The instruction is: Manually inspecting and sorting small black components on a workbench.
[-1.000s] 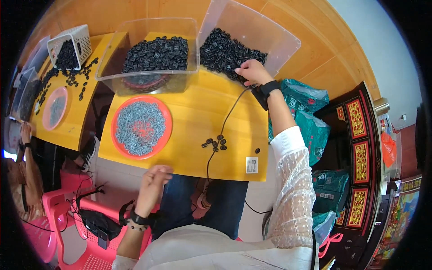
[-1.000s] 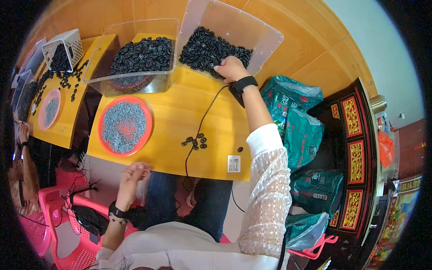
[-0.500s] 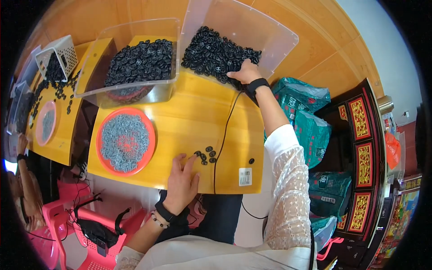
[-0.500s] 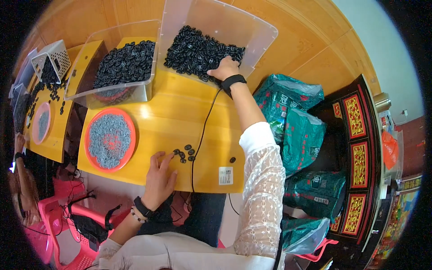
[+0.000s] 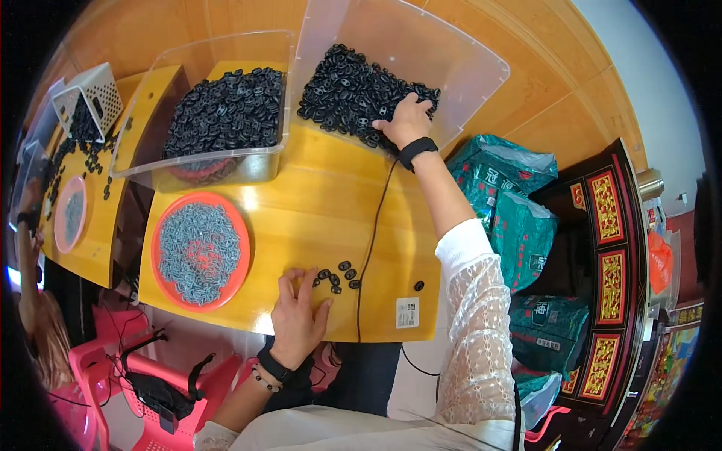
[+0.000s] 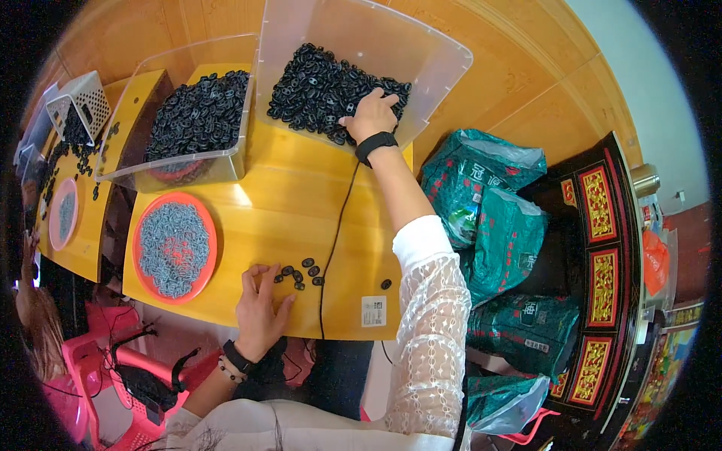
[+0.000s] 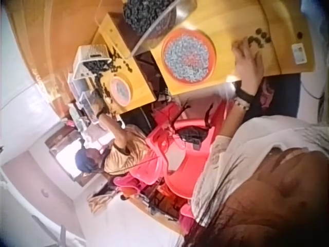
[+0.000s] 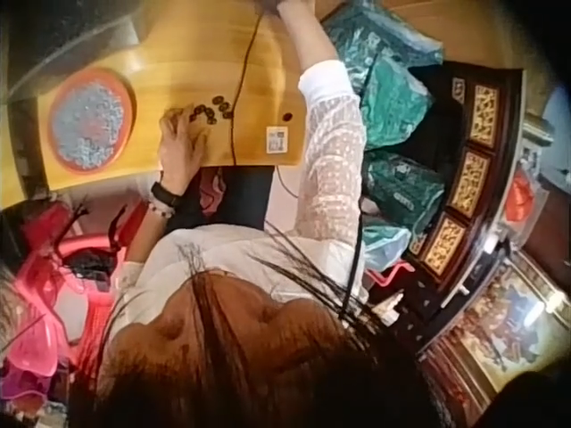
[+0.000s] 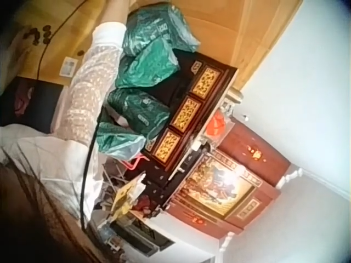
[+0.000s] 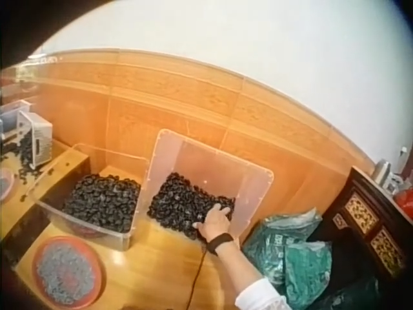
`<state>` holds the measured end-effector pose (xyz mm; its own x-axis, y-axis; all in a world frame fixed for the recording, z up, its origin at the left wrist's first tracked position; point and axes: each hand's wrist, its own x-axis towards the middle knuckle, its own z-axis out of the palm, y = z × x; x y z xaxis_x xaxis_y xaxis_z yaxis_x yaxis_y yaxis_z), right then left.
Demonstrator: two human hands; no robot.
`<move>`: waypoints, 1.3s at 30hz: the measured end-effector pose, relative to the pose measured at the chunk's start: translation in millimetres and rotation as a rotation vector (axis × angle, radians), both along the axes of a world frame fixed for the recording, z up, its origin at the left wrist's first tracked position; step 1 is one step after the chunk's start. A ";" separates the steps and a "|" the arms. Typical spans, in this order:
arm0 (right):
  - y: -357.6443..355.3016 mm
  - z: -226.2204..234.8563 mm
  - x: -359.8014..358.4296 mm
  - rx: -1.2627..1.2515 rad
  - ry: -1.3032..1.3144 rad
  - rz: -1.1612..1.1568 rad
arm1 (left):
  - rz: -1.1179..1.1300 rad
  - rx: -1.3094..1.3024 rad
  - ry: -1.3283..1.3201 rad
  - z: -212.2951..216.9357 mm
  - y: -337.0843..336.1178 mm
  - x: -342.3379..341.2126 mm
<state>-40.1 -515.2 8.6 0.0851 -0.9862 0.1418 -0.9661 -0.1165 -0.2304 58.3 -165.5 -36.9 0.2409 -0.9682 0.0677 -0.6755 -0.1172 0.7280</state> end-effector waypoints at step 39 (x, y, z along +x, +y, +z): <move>34.9 5.1 29.3 0.552 -0.477 0.438 | 0.048 -0.087 0.014 -12.1 1.7 -3.3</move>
